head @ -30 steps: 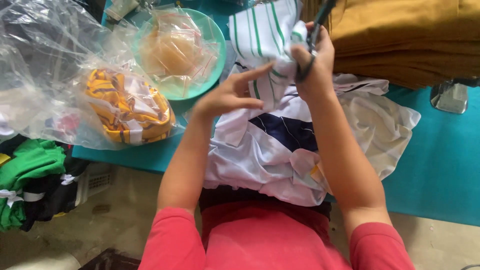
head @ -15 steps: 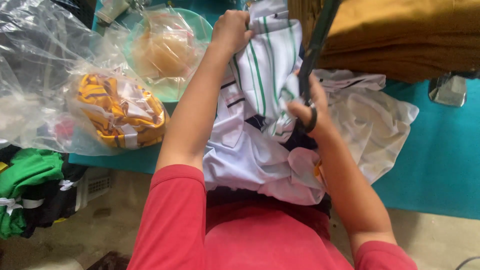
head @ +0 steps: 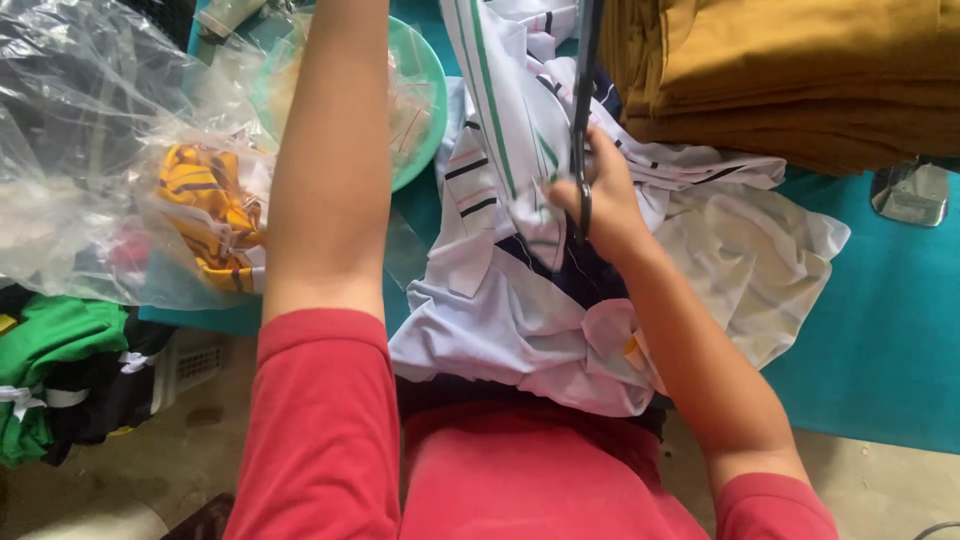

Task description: The person uses a pair of scissors to cut a white shirt with green stripes on a teal table. They hold the fabric with one hand while cutting with the other, occasionally adjusting the shirt's position to continue the cut.

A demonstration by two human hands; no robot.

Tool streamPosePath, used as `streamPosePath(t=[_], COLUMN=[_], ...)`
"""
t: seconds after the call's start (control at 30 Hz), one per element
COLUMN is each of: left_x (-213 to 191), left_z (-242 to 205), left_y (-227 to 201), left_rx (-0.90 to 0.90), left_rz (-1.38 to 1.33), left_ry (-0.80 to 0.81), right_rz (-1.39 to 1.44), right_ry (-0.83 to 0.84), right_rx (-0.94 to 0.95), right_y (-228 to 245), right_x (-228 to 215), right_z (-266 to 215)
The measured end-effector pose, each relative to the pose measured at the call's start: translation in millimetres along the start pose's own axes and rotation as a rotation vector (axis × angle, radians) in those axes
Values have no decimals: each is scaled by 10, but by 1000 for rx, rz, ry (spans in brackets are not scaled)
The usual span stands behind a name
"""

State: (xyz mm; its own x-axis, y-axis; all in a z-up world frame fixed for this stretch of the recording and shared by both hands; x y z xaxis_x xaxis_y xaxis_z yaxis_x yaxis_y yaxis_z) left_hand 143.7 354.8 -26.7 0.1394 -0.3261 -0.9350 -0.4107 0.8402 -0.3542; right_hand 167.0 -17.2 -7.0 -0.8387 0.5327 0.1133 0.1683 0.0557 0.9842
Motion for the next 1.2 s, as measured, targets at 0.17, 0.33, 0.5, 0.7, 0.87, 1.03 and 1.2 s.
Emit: streamPosePath(t=[0.17,0.33,0.5,0.7,0.87,1.03,1.2], left_x=[-116,-123,263,588,807,914,465], left_z=[-1029,-1893,-2176,-2121,-2117,-2114,-2411], left_y=[-475,-1193,-1496,-1779,-1791,-1521,-1435], left_rx=[-67,-233,-301,-313,-484,-362,-471], left_rz=[-122,-453,-765,-1651,-1411,-1343,-1171], left_ry=[72,124,-11,-358,-255,-385,-502], right_rz=[30,94,-238,58,370,388,324], right_ry=[-85,-114,28,112,175,183,161], right_rx=[28,190,-140,-39,80,39,-56], right_y=[-161,327,-308,-37,209,150,490], right_x=[0,215,-195,162,220,192,197], right_z=[294,46,310,65,-78,-47,-72])
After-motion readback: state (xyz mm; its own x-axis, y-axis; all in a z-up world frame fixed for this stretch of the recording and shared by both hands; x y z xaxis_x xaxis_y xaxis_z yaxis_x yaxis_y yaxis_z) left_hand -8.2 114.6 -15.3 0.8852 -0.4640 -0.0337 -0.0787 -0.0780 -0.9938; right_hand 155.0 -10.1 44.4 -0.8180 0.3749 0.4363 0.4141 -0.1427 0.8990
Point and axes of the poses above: each hand's wrist, its own z-axis towards the middle knuckle, its own x-axis out of the palm, y = z × x, the point moved 3 cm from there along z, towards the middle knuckle, and after that the axes turned 9 degrees about x, right-handed, at the moved point
